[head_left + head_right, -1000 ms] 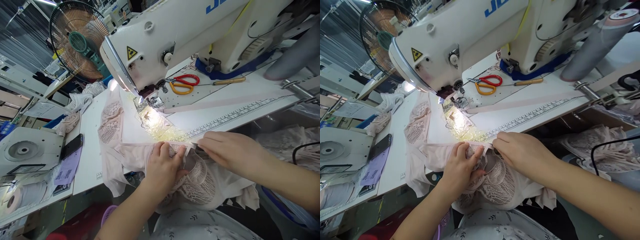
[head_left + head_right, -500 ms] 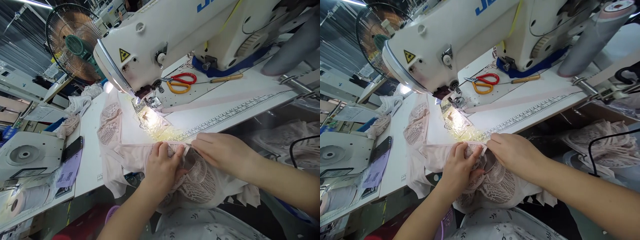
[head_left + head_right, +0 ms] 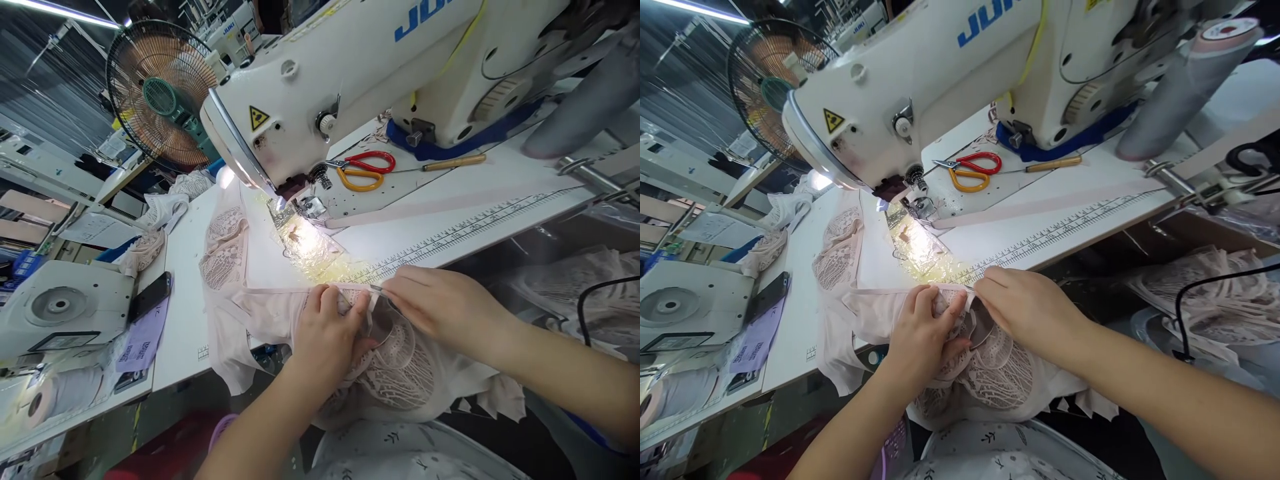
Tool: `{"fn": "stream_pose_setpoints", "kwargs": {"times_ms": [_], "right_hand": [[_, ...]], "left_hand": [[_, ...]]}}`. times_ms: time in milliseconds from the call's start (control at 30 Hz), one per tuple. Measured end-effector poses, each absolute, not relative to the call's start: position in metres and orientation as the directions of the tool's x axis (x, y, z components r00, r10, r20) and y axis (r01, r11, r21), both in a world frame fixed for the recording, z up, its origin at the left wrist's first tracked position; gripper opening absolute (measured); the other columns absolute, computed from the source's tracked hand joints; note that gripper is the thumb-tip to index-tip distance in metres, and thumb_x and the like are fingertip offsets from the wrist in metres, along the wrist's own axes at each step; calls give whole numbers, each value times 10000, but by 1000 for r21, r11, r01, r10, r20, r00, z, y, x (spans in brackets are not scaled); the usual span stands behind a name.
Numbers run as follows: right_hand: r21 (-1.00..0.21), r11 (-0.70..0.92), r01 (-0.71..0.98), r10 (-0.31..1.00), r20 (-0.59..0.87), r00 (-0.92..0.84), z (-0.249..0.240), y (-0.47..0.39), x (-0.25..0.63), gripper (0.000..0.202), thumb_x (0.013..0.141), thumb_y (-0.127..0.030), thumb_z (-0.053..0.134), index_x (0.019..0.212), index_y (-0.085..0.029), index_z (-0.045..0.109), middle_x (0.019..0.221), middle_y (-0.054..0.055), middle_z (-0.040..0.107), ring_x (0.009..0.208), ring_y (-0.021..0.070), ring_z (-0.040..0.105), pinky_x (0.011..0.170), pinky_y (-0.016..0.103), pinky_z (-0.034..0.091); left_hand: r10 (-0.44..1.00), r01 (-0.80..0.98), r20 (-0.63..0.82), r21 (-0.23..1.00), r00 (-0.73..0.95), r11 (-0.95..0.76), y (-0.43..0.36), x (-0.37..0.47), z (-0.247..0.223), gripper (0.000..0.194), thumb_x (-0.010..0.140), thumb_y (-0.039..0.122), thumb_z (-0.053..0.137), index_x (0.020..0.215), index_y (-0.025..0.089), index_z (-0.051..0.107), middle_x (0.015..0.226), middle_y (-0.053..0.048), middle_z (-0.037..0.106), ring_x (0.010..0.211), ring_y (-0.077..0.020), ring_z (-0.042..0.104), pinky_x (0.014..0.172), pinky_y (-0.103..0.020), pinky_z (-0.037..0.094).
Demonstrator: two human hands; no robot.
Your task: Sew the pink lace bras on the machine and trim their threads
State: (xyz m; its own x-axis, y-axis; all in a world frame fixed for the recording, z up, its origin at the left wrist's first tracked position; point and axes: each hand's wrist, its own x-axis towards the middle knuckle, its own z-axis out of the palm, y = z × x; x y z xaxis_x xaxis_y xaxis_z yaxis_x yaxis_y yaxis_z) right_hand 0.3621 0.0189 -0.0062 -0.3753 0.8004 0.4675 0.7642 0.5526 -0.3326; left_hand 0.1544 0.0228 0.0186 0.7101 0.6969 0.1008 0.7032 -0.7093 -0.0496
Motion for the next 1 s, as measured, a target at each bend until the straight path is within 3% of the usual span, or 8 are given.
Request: {"fn": "stream_pose_setpoints", "kwargs": {"times_ms": [267, 467, 567, 700, 1000], "right_hand": [[-264, 543, 797, 805, 436, -403, -9, 6, 376, 322, 965, -196, 353, 719, -191, 560, 626, 13, 522, 518, 152, 513, 460, 285, 317], [-238, 522, 819, 753, 579, -312, -1, 16, 367, 207, 969, -188, 392, 1044, -129, 576, 829, 78, 693, 688, 185, 649, 589, 283, 465], [-221, 559, 799, 733, 583, -351, 0, 25, 359, 205, 963, -187, 408, 937, -154, 608, 807, 61, 704, 692, 178, 649, 582, 277, 451], [-204, 571, 795, 769, 473, -431, 5, 32, 351, 247, 951, -227, 440, 809, -192, 639, 748, 30, 682, 686, 178, 620, 565, 280, 396], [-180, 574, 799, 790, 381, -481, 8, 34, 344, 232, 916, -175, 468, 766, -193, 645, 733, 34, 661, 699, 179, 570, 580, 277, 336]], "left_hand": [[683, 692, 120, -70, 721, -718, 22, 154, 16, 692, 745, 505, 724, 1334, 217, 502, 1108, -146, 483, 1072, -319, 486, 919, -473, 492], [668, 686, 161, -101, 726, -721, 16, 151, 8, 755, 740, 569, 701, 1369, 215, 478, 1169, -181, 506, 1131, -340, 488, 949, -483, 464], [676, 699, 188, -100, 712, -708, 13, 149, 1, 752, 748, 597, 677, 1376, 236, 475, 1236, -186, 496, 1185, -354, 476, 972, -495, 445], [690, 715, 202, -98, 696, -692, 12, 149, -4, 791, 712, 613, 704, 1370, 236, 483, 1261, -192, 502, 1212, -360, 476, 992, -493, 435], [716, 736, 183, -83, 674, -672, 12, 151, -2, 843, 647, 598, 766, 1358, 246, 483, 1285, -184, 495, 1215, -349, 488, 1008, -481, 436]]}}
